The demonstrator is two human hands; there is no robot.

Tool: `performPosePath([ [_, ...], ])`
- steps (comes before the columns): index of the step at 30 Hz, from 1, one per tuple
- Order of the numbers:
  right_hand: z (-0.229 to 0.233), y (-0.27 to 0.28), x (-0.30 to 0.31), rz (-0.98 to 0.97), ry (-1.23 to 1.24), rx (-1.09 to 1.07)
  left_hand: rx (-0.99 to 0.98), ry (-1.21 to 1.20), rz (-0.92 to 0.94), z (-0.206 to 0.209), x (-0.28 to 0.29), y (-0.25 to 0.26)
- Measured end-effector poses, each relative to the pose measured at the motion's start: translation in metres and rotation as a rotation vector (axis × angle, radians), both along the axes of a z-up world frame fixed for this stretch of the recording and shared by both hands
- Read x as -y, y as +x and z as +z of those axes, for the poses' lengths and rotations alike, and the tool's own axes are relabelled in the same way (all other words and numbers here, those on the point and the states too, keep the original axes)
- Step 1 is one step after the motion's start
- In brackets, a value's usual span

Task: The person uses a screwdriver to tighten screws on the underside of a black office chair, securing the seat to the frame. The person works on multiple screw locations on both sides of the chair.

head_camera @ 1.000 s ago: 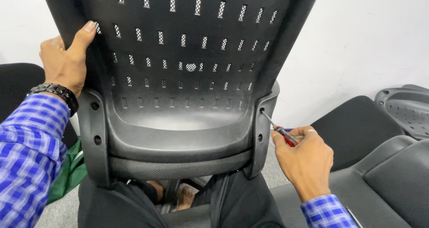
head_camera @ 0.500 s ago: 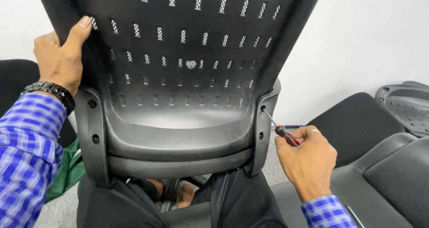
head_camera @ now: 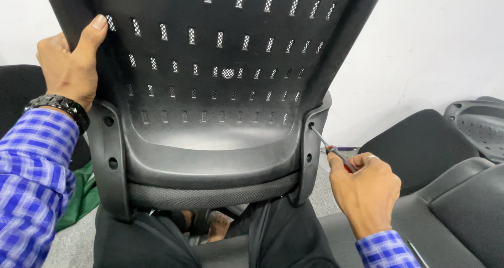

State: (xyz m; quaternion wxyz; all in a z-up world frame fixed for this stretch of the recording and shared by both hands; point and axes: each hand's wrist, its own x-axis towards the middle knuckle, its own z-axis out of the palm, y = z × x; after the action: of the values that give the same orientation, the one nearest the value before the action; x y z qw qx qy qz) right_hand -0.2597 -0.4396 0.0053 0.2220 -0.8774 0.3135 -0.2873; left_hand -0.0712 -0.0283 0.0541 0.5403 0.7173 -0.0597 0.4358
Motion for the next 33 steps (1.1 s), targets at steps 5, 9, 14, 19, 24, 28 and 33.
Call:
performPosePath([
  [5, -0.004, 0.001, 0.002, 0.021, -0.059, -0.018, 0.14, 0.069, -0.004, 0.0, 0.008, -0.003],
  [9, -0.002, 0.0, 0.004, 0.056, -0.102, 0.106, 0.127, 0.088, 0.065, 0.0, 0.009, -0.002],
  [14, 0.005, 0.003, 0.003, -0.025, -0.033, -0.069, 0.118, 0.055, 0.016, 0.0, 0.011, -0.004],
  [19, 0.008, 0.003, 0.001, 0.06, -0.058, -0.013, 0.154, 0.067, -0.019, 0.001, 0.011, -0.006],
  [24, 0.005, 0.005, 0.003, 0.018, -0.04, -0.073, 0.098, 0.061, 0.039, 0.0, 0.01, -0.004],
  [28, 0.003, 0.009, 0.008, 0.004, -0.082, -0.187, 0.111, 0.056, 0.018, -0.001, 0.01, -0.005],
  [33, 0.0, 0.004, 0.004, 0.088, -0.201, 0.012, 0.117, 0.076, 0.047, -0.001, 0.009, -0.003],
])
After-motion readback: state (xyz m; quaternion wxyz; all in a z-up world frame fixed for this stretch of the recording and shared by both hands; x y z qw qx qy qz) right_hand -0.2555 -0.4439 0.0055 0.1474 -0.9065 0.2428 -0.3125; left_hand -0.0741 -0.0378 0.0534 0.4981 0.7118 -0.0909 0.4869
